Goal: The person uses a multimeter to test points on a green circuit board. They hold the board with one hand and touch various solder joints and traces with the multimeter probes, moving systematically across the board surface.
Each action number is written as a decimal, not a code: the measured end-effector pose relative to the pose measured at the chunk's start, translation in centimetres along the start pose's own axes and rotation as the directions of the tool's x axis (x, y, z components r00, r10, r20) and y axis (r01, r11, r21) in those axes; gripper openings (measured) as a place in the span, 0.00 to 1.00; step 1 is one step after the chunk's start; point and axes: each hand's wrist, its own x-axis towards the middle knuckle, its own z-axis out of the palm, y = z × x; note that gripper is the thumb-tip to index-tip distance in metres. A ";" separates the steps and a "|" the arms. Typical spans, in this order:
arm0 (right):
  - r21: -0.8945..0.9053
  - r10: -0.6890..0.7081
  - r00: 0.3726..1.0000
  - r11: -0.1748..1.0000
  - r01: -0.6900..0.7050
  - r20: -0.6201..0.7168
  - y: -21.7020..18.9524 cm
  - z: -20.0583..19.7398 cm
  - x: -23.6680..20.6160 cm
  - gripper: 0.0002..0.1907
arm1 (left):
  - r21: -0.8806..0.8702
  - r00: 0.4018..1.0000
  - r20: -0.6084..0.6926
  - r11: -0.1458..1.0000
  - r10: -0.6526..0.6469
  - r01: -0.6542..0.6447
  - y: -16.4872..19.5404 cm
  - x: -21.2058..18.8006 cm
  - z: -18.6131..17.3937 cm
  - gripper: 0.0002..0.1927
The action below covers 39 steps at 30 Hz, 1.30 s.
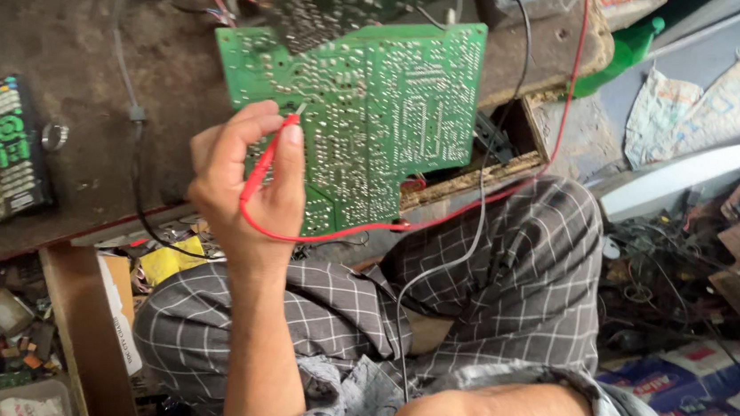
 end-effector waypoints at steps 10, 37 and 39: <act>-0.030 0.261 0.954 0.965 -0.259 0.147 -0.7 0.4 -5.9 0.10 | 0.036 0.997 0.022 0.996 0.075 -0.076 -1.2 0.3 -0.2 0.08; -0.557 0.187 0.798 0.626 -0.546 -0.572 17.4 6.2 -3.2 0.26 | -0.156 0.994 -0.103 0.986 0.044 -0.060 -4.2 0.3 -4.2 0.13; -0.551 0.193 0.800 0.633 -0.544 -0.568 17.5 6.0 -3.2 0.26 | -0.230 0.995 -0.092 0.972 0.030 -0.050 -4.7 0.1 -4.6 0.13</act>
